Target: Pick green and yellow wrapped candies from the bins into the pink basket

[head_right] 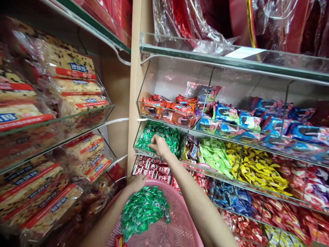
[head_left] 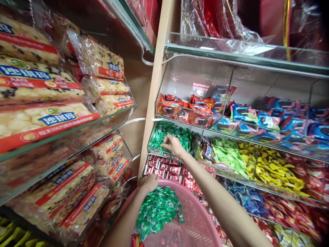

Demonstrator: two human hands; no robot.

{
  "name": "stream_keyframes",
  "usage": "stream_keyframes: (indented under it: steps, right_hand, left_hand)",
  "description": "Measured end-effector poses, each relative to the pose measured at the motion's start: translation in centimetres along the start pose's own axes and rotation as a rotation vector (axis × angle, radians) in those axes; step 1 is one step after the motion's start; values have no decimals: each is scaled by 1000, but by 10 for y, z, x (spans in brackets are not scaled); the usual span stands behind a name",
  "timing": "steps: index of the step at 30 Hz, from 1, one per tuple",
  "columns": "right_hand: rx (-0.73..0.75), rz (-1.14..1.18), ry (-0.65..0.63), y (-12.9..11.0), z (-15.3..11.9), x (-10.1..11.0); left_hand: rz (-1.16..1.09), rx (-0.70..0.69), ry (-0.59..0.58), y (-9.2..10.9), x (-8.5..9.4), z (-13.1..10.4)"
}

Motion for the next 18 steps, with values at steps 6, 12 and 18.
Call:
stream_keyframes:
  steps: [6, 12, 18]
  right_hand:
    - [-100, 90, 7, 3, -4, 2]
    - [-113, 4, 104, 0, -9, 6]
    - [-185, -9, 106, 4, -10, 5]
  left_hand:
    - [-5, -25, 2, -1, -2, 1]
    - [6, -11, -10, 0, 0, 0]
    - [10, 13, -7, 1, 1, -1]
Point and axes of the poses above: each hand's wrist, its own z-axis towards the middle knuckle, its own x-axis out of the back of the hand, y = z × x, the point moved 1 cm from there along z, towards the middle knuckle, and after that the axes turned 6 degrees about y, right-handed, at the moved point
